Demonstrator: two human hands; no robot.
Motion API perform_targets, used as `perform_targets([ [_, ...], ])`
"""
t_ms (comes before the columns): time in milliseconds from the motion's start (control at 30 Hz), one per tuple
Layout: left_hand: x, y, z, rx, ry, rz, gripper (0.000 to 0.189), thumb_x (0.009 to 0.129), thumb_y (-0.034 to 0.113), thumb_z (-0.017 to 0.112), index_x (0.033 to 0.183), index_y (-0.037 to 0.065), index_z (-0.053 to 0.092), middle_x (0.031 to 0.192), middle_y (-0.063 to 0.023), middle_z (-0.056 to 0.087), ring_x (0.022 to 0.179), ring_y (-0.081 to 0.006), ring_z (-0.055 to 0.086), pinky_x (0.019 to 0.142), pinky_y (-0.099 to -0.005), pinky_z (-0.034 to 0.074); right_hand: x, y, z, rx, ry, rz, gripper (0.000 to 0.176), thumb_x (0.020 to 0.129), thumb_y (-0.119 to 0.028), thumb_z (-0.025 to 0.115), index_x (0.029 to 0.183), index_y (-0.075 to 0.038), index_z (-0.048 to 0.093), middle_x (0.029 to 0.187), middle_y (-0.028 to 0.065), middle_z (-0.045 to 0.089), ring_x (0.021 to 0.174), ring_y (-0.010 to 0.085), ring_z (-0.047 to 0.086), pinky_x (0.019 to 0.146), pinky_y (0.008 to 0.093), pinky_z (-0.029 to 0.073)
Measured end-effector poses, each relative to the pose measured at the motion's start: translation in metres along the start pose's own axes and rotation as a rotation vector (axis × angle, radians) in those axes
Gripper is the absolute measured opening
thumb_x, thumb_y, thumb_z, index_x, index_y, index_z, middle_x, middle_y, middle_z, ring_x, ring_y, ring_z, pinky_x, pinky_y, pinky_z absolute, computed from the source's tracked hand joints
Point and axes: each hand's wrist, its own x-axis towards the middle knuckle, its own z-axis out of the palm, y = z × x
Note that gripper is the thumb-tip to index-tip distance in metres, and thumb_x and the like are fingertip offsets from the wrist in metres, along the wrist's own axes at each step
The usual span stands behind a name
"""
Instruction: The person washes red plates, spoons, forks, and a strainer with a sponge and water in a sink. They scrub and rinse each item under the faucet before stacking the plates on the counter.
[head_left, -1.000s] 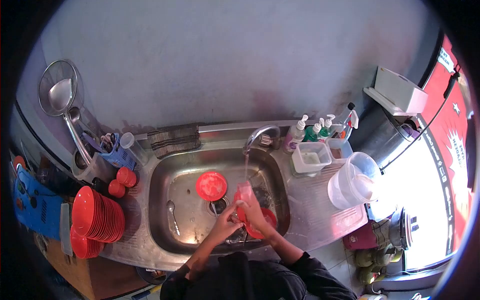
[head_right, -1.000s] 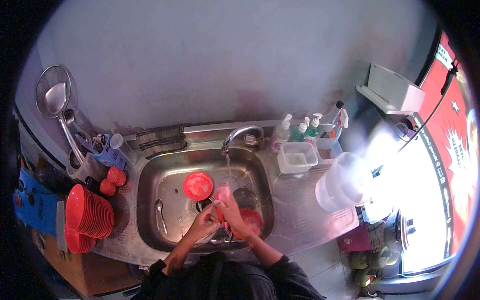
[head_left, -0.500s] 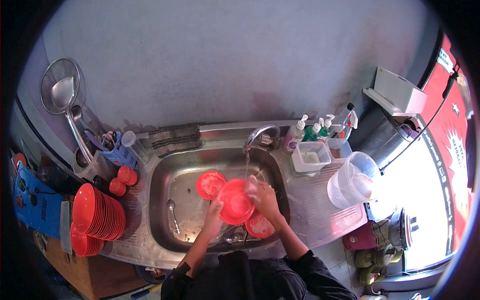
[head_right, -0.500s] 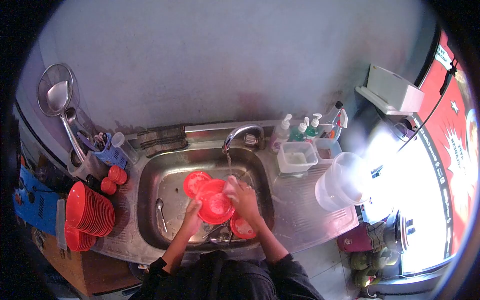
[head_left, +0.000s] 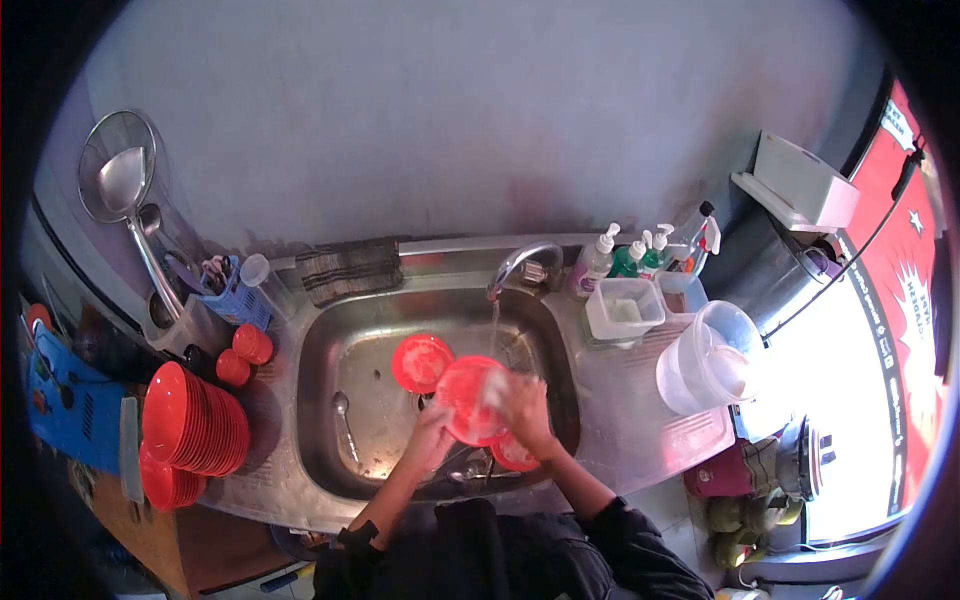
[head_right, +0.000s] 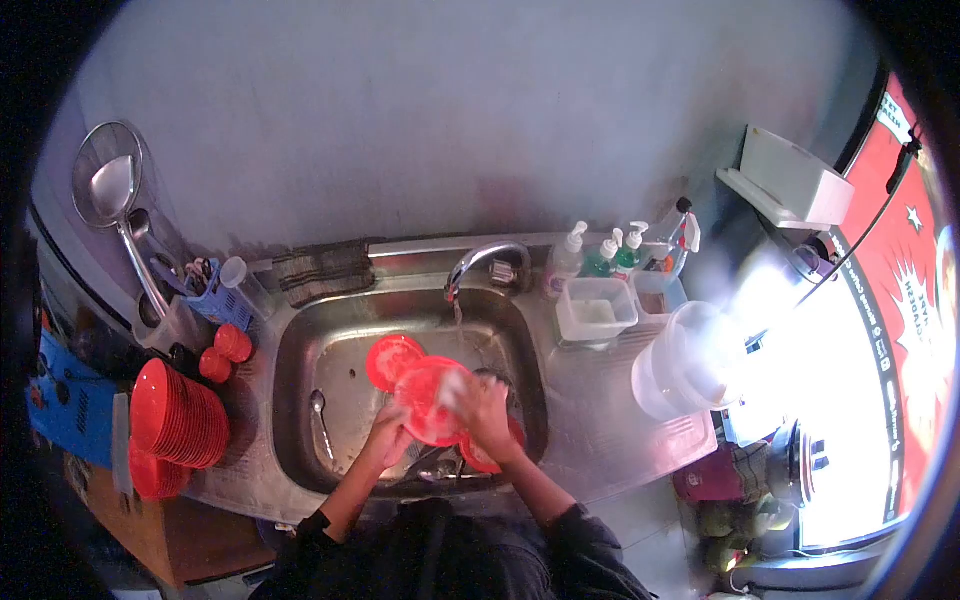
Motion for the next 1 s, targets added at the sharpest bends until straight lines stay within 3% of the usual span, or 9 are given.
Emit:
perform_targets([
  [100, 0.000, -0.009, 0.018, 0.244, -0.030, -0.084, 0.037, 0.078, 0.008, 0.042, 0.113, 0.004, 0.033, 0.108, -0.0101, 0.043, 0.099, -0.0189, 0.044, 0.084, -0.0332, 0.037, 0.026, 0.009, 0.002, -0.057, 0.121, 0.378, 0.025, 0.061, -0.019, 0.055, 0.086, -0.014, 0.056, 0.102, 0.0070, 0.048, 0.077, 0.0232, 0.045, 0.063, 0.0362, 0.034],
  [300, 0.034, 0.001, -0.020, 0.302, 0.211, 0.290, 0.032, 0.079, 0.013, 0.044, 0.109, 0.003, 0.038, 0.104, -0.0058, 0.047, 0.092, -0.0186, 0.047, 0.078, -0.0301, 0.039, 0.008, 0.010, 0.011, 0.178, -0.153, -0.099, 0.029, 0.060, -0.019, 0.056, 0.088, -0.014, 0.055, 0.083, 0.0091, 0.053, 0.077, 0.0247, 0.047, 0.061, 0.0372, 0.034],
  [500, 0.062, 0.027, -0.089, 1.460, 0.423, 0.513, 0.022, 0.074, 0.010, 0.046, 0.094, 0.006, 0.052, 0.081, -0.0144, 0.055, 0.082, -0.0234, 0.052, 0.070, -0.0305, 0.041, 0.024, 0.079, -0.086, -0.221, 0.103, 0.240, 0.027, 0.062, -0.017, 0.055, 0.088, -0.010, 0.053, 0.088, 0.0105, 0.053, 0.081, 0.0266, 0.049, 0.066, 0.0371, 0.036],
  [533, 0.062, 0.029, -0.089, 1.668, 0.399, 0.400, 0.021, 0.071, 0.008, 0.047, 0.091, 0.007, 0.053, 0.080, -0.0159, 0.055, 0.081, -0.0251, 0.052, 0.072, -0.0319, 0.040, 0.031, 0.092, -0.101, -0.354, 0.115, 0.227, 0.027, 0.062, -0.018, 0.055, 0.087, -0.009, 0.053, 0.089, 0.0104, 0.052, 0.082, 0.0272, 0.049, 0.068, 0.0361, 0.037],
  [600, 0.064, 0.025, -0.091, 1.871, 0.357, 0.270, 0.022, 0.068, 0.006, 0.048, 0.088, 0.008, 0.055, 0.079, -0.0174, 0.054, 0.080, -0.0267, 0.052, 0.074, -0.0334, 0.038, 0.045, 0.109, -0.126, -0.395, 0.053, 0.654, 0.025, 0.063, -0.020, 0.057, 0.084, -0.008, 0.053, 0.088, 0.0118, 0.054, 0.081, 0.0286, 0.051, 0.068, 0.0351, 0.039],
  [700, 0.068, 0.009, -0.099, 2.058, 0.164, 0.463, 0.023, 0.065, 0.003, 0.047, 0.085, 0.008, 0.055, 0.076, -0.0145, 0.056, 0.073, -0.0298, 0.053, 0.070, -0.0362, 0.039, 0.041, 0.152, -0.128, -0.497, 0.029, 0.849, 0.031, 0.061, -0.023, 0.060, 0.083, -0.002, 0.053, 0.081, 0.0172, 0.055, 0.074, 0.0336, 0.051, 0.062, 0.0402, 0.040],
  [833, 0.063, -0.027, -0.085, 2.063, 0.023, 0.479, 0.042, 0.058, 0.002, 0.050, 0.099, 0.010, 0.047, 0.105, -0.0107, 0.043, 0.102, -0.0260, 0.037, 0.085, -0.0430, 0.025, 0.040, 0.189, -0.121, -0.469, -0.328, 0.973, 0.030, 0.061, -0.026, 0.061, 0.081, -0.004, 0.055, 0.080, 0.0173, 0.056, 0.074, 0.0322, 0.053, 0.063, 0.0393, 0.042],
  [933, 0.063, -0.059, -0.078, 2.079, -0.116, 0.432, 0.041, 0.059, 0.007, 0.053, 0.100, 0.009, 0.047, 0.104, -0.0111, 0.044, 0.100, -0.0252, 0.039, 0.083, -0.0418, 0.028, 0.039, 0.216, -0.097, -0.587, -0.423, 0.951, 0.028, 0.059, -0.025, 0.061, 0.078, -0.005, 0.056, 0.078, 0.0161, 0.057, 0.073, 0.0309, 0.055, 0.064, 0.0384, 0.044],
  [1000, 0.064, -0.080, -0.073, 1.995, -0.206, 0.123, 0.034, 0.063, 0.014, 0.052, 0.097, 0.007, 0.049, 0.105, -0.0107, 0.043, 0.096, -0.0257, 0.041, 0.080, -0.0405, 0.031, 0.043, 0.228, -0.082, -0.617, -0.643, 0.932, 0.024, 0.060, -0.021, 0.060, 0.079, -0.007, 0.057, 0.080, 0.0152, 0.057, 0.075, 0.0287, 0.056, 0.065, 0.0372, 0.044],
])
